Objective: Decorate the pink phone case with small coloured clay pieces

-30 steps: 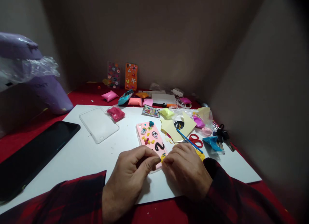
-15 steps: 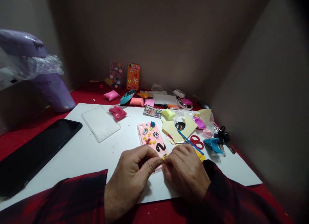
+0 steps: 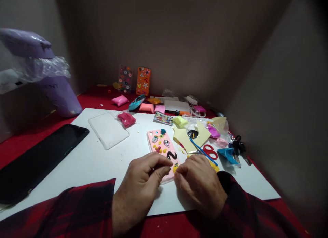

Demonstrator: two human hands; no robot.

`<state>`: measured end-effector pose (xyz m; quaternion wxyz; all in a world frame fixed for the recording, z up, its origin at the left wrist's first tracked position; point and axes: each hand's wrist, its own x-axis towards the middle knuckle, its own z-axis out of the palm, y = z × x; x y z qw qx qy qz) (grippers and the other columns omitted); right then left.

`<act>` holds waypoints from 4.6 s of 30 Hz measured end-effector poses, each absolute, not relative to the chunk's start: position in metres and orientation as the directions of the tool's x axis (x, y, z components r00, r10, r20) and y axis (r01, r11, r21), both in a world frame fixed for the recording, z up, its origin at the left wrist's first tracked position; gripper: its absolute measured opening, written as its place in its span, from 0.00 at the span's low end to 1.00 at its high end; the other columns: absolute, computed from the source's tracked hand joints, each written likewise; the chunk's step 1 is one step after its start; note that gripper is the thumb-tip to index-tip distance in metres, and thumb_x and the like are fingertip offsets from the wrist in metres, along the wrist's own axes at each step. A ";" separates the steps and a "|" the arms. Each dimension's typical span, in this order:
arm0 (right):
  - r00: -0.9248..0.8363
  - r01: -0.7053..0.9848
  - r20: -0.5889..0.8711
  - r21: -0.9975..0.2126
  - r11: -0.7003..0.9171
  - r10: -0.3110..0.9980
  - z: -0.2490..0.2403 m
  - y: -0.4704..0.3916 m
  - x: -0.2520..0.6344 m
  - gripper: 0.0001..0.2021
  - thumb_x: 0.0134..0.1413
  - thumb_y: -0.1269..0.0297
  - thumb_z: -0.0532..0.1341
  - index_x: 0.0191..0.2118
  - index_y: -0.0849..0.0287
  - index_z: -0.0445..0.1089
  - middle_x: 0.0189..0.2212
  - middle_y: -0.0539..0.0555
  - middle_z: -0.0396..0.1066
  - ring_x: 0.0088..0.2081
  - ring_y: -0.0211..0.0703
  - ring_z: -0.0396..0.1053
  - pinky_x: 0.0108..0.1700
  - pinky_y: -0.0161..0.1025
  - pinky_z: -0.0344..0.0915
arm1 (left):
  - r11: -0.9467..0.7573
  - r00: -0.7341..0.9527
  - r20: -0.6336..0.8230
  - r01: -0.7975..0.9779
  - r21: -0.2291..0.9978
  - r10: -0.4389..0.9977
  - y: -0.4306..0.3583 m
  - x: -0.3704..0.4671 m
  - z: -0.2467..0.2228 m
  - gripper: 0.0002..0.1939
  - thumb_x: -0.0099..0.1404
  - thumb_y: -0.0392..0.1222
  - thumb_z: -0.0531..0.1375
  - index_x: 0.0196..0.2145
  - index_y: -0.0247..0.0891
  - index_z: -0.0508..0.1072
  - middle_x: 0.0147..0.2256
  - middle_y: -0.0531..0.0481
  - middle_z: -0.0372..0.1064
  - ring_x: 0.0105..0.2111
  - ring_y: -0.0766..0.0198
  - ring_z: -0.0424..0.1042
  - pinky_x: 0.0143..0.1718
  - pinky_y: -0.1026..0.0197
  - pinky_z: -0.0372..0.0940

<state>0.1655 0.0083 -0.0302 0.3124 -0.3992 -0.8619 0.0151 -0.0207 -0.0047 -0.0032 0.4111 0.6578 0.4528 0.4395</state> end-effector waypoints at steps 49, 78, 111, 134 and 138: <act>-0.376 0.563 0.701 -0.347 0.750 0.606 -0.015 -0.007 0.158 0.08 0.52 0.77 0.56 0.31 0.60 0.69 0.21 0.52 0.68 0.26 0.41 0.63 0.28 0.40 0.54 | 0.241 0.328 -0.277 0.147 0.959 0.903 -0.005 -0.008 -0.012 0.14 0.62 0.47 0.57 0.26 0.33 0.69 0.20 0.56 0.60 0.21 0.72 0.56 0.22 0.68 0.50; -0.114 0.336 0.644 -0.692 0.639 0.757 -0.019 -0.015 0.151 0.07 0.52 0.77 0.59 0.27 0.60 0.69 0.21 0.51 0.66 0.26 0.40 0.63 0.27 0.39 0.56 | 0.409 0.409 -0.370 -0.009 0.912 0.834 -0.002 -0.008 -0.010 0.14 0.52 0.48 0.65 0.24 0.34 0.69 0.15 0.60 0.55 0.16 0.74 0.50 0.18 0.68 0.43; -0.315 0.468 0.554 -0.615 0.634 0.770 -0.022 -0.011 0.167 0.05 0.57 0.75 0.58 0.36 0.59 0.69 0.26 0.50 0.67 0.30 0.37 0.68 0.30 0.34 0.61 | 0.421 0.459 -0.346 -0.068 0.905 0.819 0.001 -0.006 -0.009 0.19 0.63 0.55 0.55 0.26 0.36 0.65 0.11 0.61 0.53 0.10 0.76 0.45 0.11 0.72 0.40; -0.123 0.337 0.583 -0.737 0.586 0.803 -0.017 -0.019 0.176 0.09 0.61 0.68 0.52 0.29 0.57 0.64 0.22 0.48 0.63 0.24 0.37 0.62 0.27 0.36 0.55 | 0.456 0.502 -0.314 -0.187 0.870 0.806 -0.003 -0.010 -0.019 0.19 0.62 0.56 0.57 0.27 0.38 0.59 0.17 0.61 0.51 0.15 0.76 0.47 0.14 0.70 0.41; -0.099 0.388 0.599 -0.712 0.585 0.794 -0.016 -0.018 0.174 0.06 0.59 0.71 0.55 0.38 0.55 0.68 0.24 0.48 0.67 0.25 0.37 0.64 0.28 0.36 0.57 | 0.420 0.434 -0.340 -0.101 0.902 0.834 -0.001 -0.011 -0.021 0.21 0.55 0.58 0.63 0.26 0.37 0.62 0.15 0.61 0.53 0.13 0.77 0.45 0.13 0.70 0.40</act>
